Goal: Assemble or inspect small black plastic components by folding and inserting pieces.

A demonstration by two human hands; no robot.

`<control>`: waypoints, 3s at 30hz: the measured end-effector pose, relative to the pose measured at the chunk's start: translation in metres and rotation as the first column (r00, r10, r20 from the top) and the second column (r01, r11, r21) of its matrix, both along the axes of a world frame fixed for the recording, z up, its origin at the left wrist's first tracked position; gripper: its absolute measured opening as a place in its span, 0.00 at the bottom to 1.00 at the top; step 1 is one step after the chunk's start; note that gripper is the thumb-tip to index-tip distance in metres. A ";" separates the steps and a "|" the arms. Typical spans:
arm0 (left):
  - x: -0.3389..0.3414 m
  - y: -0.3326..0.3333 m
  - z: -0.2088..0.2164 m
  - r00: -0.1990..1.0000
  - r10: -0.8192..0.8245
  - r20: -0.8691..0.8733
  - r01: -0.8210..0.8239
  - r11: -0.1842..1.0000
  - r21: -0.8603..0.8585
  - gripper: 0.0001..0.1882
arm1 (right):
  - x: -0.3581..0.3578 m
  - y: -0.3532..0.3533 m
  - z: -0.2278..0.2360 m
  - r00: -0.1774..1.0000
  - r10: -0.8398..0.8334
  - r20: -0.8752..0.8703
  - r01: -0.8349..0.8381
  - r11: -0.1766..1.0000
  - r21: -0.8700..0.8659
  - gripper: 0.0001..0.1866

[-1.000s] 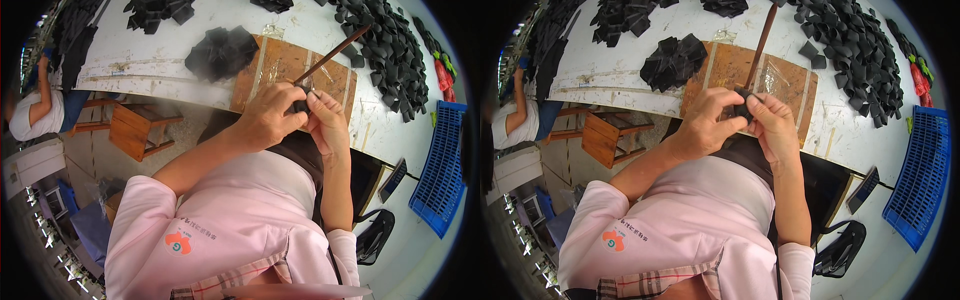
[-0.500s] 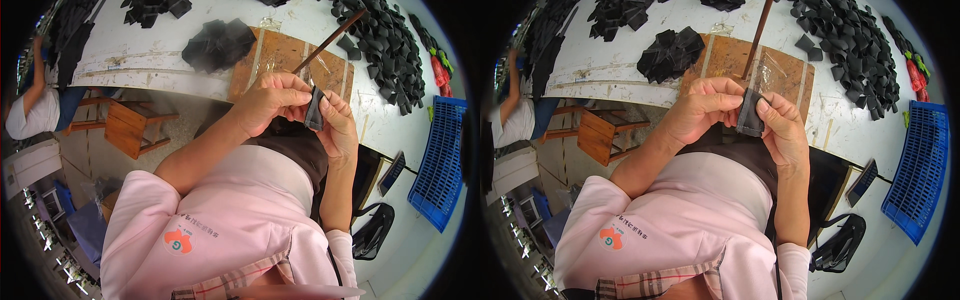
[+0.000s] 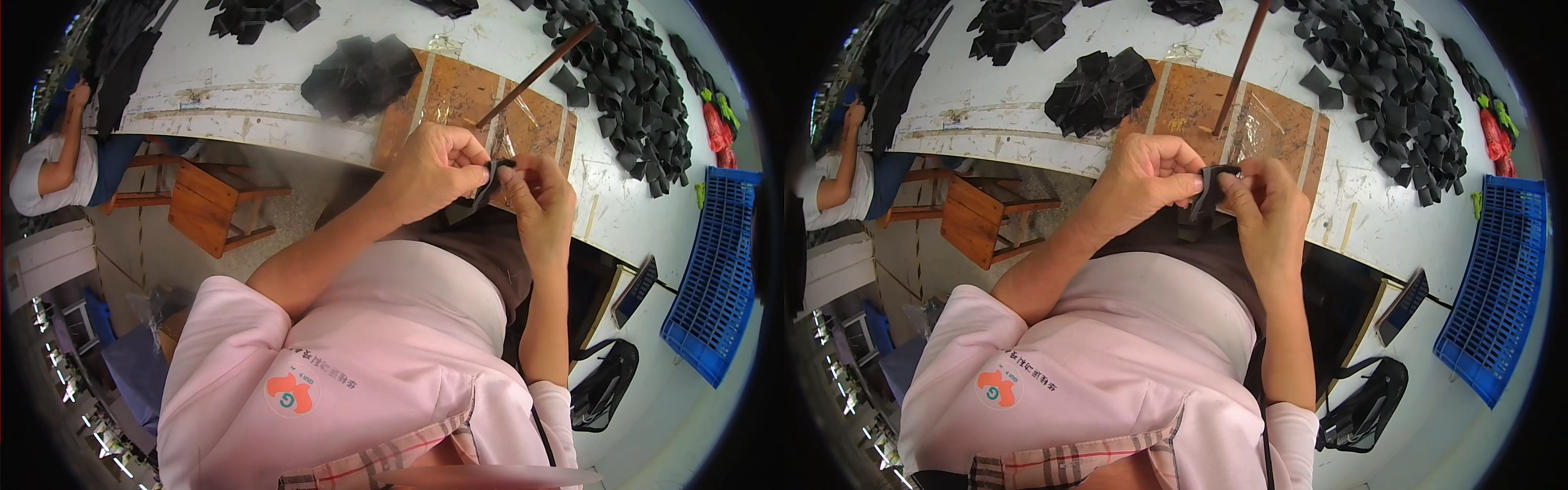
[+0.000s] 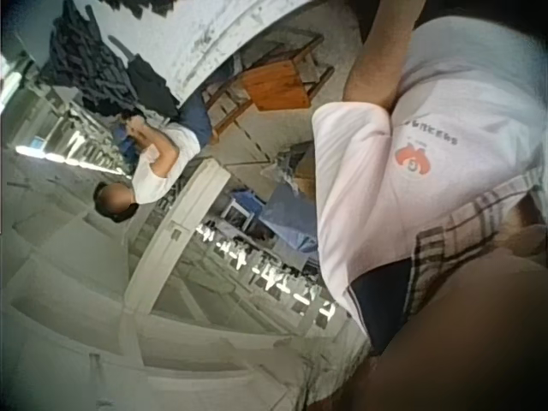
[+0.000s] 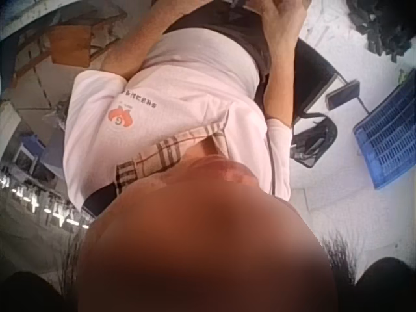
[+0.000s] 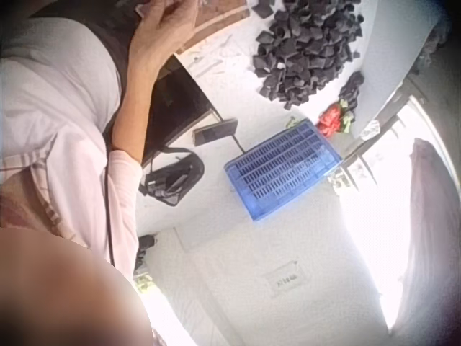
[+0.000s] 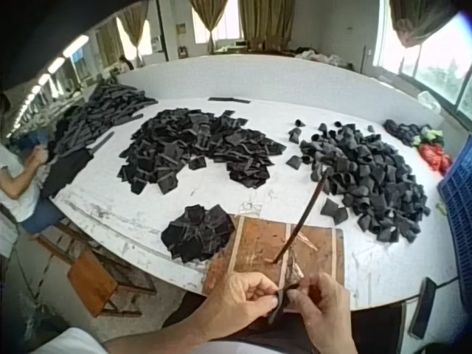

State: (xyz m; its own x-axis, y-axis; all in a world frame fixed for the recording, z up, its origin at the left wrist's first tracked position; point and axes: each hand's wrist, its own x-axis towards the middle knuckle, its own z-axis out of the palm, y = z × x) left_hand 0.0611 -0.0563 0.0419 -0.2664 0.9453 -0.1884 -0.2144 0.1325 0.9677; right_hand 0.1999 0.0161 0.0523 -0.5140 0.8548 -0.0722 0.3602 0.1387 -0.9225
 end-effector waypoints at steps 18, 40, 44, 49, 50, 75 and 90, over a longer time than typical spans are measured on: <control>-0.001 0.010 0.030 0.808 0.107 0.579 -0.203 0.974 0.103 0.05 | -0.024 0.007 0.000 0.944 -0.044 -0.327 0.088 0.989 0.122 0.02; -0.040 0.059 0.066 0.584 -0.150 0.798 -0.098 0.963 0.252 0.06 | -0.053 0.076 0.056 0.753 0.209 -0.624 -0.502 0.796 -0.338 0.13; -0.033 0.057 0.059 0.605 -0.135 0.784 -0.099 0.965 0.242 0.05 | -0.045 0.077 0.055 0.756 0.192 -0.626 -0.476 0.818 -0.325 0.14; -0.028 0.054 0.070 0.903 0.025 0.429 -0.169 0.939 0.300 0.08 | -0.046 0.082 0.049 0.734 0.235 -0.638 -0.509 0.812 -0.286 0.14; -0.028 0.052 0.074 0.954 0.057 0.295 -0.158 0.930 0.332 0.10 | -0.045 0.081 0.045 0.736 0.235 -0.635 -0.513 0.806 -0.296 0.13; -0.029 0.055 0.065 0.882 0.188 0.432 -0.402 0.778 0.483 0.06 | -0.045 0.049 0.085 0.968 0.190 -0.164 -0.007 0.673 0.739 0.04; -0.023 0.052 0.056 0.873 0.177 0.455 -0.386 0.821 0.421 0.06 | -0.041 0.054 0.079 0.971 0.237 -0.024 -0.117 0.564 0.817 0.06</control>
State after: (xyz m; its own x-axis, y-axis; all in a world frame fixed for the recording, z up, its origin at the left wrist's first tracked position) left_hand 0.0380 -0.0045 0.0983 -0.5409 0.8312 0.1287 -0.5277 -0.4545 0.7176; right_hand 0.1589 0.0703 0.1312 -0.6145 0.4173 0.6695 0.1424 0.8934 -0.4262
